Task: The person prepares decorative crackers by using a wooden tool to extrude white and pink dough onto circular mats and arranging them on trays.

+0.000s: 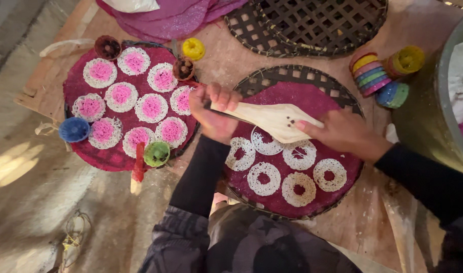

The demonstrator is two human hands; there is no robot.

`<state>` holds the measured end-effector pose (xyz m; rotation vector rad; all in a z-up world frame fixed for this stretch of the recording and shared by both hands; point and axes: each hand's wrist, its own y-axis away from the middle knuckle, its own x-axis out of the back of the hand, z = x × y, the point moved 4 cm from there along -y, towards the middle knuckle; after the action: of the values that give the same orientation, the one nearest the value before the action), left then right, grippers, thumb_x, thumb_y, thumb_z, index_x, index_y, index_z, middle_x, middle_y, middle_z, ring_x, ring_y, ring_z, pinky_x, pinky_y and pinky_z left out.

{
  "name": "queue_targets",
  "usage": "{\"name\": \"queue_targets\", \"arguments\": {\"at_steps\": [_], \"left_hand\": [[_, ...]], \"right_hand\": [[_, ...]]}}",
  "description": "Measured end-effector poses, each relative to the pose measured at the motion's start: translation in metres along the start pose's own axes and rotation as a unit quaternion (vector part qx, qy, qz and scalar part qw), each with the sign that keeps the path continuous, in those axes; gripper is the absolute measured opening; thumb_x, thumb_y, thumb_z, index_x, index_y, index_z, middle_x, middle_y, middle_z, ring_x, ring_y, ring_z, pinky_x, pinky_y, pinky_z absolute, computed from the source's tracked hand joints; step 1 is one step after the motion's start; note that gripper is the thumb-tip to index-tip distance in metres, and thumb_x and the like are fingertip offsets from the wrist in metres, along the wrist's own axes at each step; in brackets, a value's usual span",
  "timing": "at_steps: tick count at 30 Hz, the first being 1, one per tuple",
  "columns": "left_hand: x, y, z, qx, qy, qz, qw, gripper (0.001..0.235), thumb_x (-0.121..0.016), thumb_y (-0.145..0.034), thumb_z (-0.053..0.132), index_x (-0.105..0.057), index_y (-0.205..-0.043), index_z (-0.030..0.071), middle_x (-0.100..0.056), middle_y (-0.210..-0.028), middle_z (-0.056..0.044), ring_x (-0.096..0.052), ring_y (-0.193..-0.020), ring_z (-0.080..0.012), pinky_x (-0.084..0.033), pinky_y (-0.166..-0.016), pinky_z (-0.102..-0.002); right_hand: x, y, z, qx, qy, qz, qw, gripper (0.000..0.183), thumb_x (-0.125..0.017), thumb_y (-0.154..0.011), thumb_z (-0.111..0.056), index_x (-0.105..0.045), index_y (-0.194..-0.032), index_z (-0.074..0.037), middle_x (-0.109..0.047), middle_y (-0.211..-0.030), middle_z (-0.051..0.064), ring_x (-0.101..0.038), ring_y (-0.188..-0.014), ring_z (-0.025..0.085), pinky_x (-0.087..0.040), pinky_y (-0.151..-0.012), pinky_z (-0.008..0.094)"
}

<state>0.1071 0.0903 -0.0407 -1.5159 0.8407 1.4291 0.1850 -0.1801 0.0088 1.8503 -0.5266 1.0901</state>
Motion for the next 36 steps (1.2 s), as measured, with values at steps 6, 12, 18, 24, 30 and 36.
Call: {"name": "queue_targets", "arguments": {"at_steps": [6,12,18,24,30,36], "left_hand": [[0.010,0.002,0.007,0.061,-0.082,0.089,0.991,0.065,-0.045,-0.083,0.068,-0.068,-0.088,0.008,-0.061,-0.076,-0.007,-0.064,-0.082,-0.0249,-0.051,-0.079,-0.034],[0.103,-0.004,-0.044,0.109,-0.620,-0.119,0.768,0.039,-0.057,-0.106,0.034,-0.063,-0.125,0.001,-0.063,-0.132,-0.018,-0.057,-0.125,-0.0330,-0.041,-0.111,-0.044],[0.176,0.009,-0.088,0.047,-0.845,-0.180,0.502,0.036,-0.060,-0.096,0.025,-0.068,-0.124,0.003,-0.067,-0.131,-0.022,-0.059,-0.129,-0.0378,-0.044,-0.111,-0.044],[0.132,0.010,-0.076,0.115,-0.867,-0.028,0.484,0.043,-0.058,-0.101,0.032,-0.061,-0.133,0.004,-0.056,-0.138,-0.025,-0.047,-0.129,-0.0458,-0.035,-0.105,-0.051],[0.062,0.038,-0.063,0.166,-0.853,-0.087,0.487,0.028,-0.061,-0.092,0.027,-0.078,-0.114,0.020,-0.061,-0.121,-0.014,-0.054,-0.117,-0.0331,-0.042,-0.102,-0.050],[0.034,0.049,-0.065,-0.028,-0.940,-0.211,0.269,0.028,-0.068,-0.082,0.014,-0.081,-0.103,0.025,-0.058,-0.114,-0.003,-0.048,-0.114,-0.0291,-0.037,-0.093,-0.050]], "right_hand": [[-0.004,-0.005,0.011,0.069,-0.097,0.032,0.992,0.081,-0.040,-0.091,-0.072,-0.072,-0.066,-0.001,-0.061,-0.053,0.017,-0.063,-0.050,0.031,-0.050,-0.056,0.048],[-0.010,-0.001,0.036,0.086,-0.123,0.062,0.987,0.076,-0.048,-0.095,-0.062,-0.063,-0.061,0.004,-0.052,-0.050,0.017,-0.050,-0.046,0.025,-0.040,-0.052,0.045],[-0.023,0.001,0.040,0.098,-0.174,0.095,0.975,0.070,-0.051,-0.092,-0.063,-0.067,-0.070,0.001,-0.054,-0.053,0.015,-0.053,-0.049,0.024,-0.042,-0.052,0.045],[-0.031,-0.005,0.050,0.082,-0.182,0.117,0.973,0.071,-0.052,-0.094,-0.063,-0.068,-0.074,0.003,-0.055,-0.056,0.018,-0.054,-0.052,0.028,-0.043,-0.056,0.047],[-0.019,-0.006,0.061,0.084,-0.187,0.162,0.965,0.067,-0.054,-0.095,-0.059,-0.070,-0.082,0.005,-0.055,-0.055,0.019,-0.056,-0.049,0.025,-0.044,-0.055,0.045],[-0.017,0.001,0.062,0.104,-0.262,0.163,0.945,0.063,-0.052,-0.096,-0.053,-0.071,-0.115,0.004,-0.058,-0.057,0.013,-0.055,-0.052,0.018,-0.043,-0.050,0.041]]}}
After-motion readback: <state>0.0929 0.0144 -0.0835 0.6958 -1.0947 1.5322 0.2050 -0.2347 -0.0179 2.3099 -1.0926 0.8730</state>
